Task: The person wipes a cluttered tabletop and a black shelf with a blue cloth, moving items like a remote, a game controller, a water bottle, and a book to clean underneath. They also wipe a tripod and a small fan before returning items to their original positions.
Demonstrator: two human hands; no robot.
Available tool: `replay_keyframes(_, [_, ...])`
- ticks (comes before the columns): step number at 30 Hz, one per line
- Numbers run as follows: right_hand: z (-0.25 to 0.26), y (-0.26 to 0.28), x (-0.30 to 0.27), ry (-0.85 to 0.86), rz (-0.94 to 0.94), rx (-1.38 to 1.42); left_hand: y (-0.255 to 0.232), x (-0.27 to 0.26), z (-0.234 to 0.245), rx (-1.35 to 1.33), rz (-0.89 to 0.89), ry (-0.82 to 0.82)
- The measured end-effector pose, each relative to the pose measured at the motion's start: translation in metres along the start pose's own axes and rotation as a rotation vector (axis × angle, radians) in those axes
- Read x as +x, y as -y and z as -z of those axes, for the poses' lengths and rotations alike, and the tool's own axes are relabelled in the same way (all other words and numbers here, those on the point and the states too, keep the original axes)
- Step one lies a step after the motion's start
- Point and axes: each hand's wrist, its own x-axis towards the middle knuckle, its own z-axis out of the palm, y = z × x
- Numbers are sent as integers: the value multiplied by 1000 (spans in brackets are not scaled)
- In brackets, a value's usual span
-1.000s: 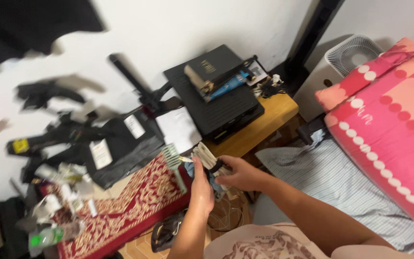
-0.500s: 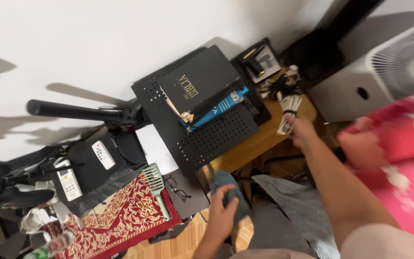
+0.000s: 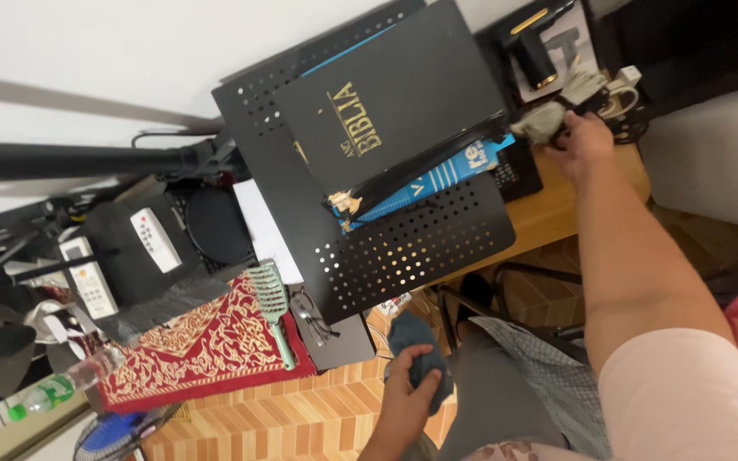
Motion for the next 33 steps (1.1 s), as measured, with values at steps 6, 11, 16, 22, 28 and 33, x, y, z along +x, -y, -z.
replay_keyframes(6, [-56, 56, -105, -113, 324, -299, -17, -9, 10, -138, 127, -11])
replay_keyframes(11, [-75, 43, -325, 70, 996, -460, -59, -33, 18, -327, 54, 73])
replay_keyframes(16, [-113, 3, -490, 1045, 954, -846, -125, -55, 33, -912, -84, 361])
replay_keyframes(22, [-196, 50, -436, 415, 1238, -744, -198, -38, 54, 260, -739, -397])
replay_keyframes(28, [-283, 32, -378, 641, 1546, -1167, -235, 43, 55, 748, -792, -457])
replay_keyframes(33, [-251, 44, -298, 526, 1510, -1359, -231, 67, 47, 810, -608, -365])
